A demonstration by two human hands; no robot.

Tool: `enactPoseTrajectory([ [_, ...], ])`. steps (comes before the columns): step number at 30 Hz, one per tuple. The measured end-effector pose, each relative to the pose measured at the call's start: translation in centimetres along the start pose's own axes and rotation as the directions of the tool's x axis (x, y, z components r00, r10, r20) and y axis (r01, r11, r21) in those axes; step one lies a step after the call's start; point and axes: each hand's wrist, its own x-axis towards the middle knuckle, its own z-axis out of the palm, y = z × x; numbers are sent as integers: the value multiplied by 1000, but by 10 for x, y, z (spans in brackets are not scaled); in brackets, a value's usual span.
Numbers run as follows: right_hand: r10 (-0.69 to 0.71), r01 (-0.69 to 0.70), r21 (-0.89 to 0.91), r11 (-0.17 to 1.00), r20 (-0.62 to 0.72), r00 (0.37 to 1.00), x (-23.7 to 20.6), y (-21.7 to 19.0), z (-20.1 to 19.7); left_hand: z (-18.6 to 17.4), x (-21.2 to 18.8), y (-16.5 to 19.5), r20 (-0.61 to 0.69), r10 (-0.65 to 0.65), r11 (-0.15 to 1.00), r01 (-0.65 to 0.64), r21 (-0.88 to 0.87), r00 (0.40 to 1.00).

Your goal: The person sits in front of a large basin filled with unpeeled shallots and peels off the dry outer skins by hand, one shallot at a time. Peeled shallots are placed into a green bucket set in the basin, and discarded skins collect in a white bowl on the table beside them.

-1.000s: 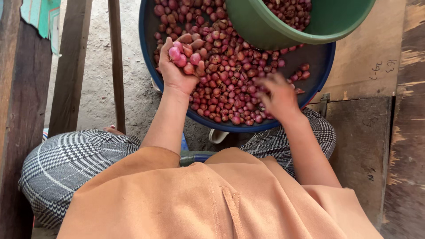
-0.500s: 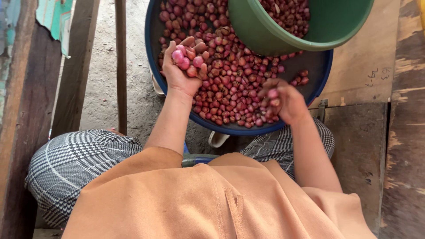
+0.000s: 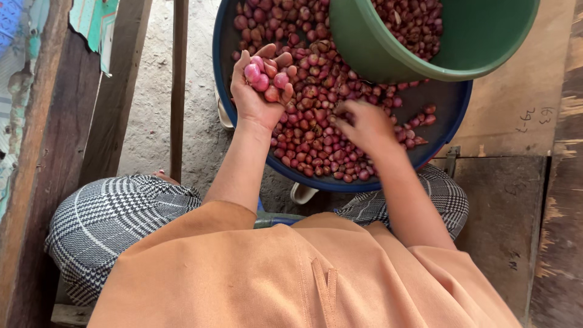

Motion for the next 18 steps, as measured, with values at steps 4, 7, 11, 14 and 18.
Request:
enactPoseTrajectory([
  [4,-231,215,-115,970,-149,962,9,-28,23,0,1,2,0,-7,1000,7,18,1000],
  [7,-115,99,-173,980,-82,990,14,-3,25,-2,1,7,-10,8,1000,-7,28,1000],
  [11,87,-90,-61,994,-52,995,16,77,9,-4,4,9,-40,26,999,-26,19,999],
  [14,207,-211,696,686,92,974,14,125,6,-6,6,6,-10,12,1000,-11,9,1000],
  [18,278,-306,947,100,269,922,9,136,8,-7,8,3,-5,-19,1000,19,3,1000],
])
